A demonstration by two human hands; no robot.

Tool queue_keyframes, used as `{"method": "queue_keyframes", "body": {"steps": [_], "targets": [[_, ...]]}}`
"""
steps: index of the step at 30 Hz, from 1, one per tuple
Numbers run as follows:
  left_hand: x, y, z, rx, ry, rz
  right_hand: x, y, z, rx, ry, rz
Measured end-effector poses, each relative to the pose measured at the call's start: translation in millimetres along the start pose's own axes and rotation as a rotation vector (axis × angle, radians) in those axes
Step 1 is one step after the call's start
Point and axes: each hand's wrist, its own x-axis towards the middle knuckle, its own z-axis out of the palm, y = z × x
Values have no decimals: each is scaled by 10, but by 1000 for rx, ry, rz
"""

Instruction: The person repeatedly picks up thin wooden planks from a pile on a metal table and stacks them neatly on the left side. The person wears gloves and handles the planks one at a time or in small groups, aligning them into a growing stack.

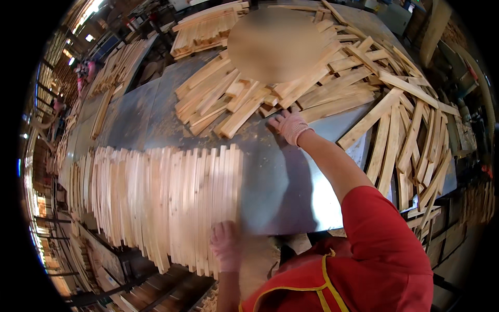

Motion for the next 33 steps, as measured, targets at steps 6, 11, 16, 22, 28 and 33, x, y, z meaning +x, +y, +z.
{"method": "queue_keyframes", "body": {"steps": [6,11,16,22,28,33], "targets": [[-69,-16,252,34,137,-31,-381,-273,215,257,67,-118],[44,908,165,-70,316,262,-1349,-664,-682,638,-20,-517],[-39,1859,-108,-120,-148,259,-1655,664,-339,642,374,693],[139,1600,131,-680,-384,184,-1738,1668,760,1113,709,1744],[-101,933,-167,-2144,-986,-289,-2077,1304,1064,2305,853,1069],[-228,474,-148,-1714,-719,-167,-2667,-1055,-154,2405,-89,893]]}}
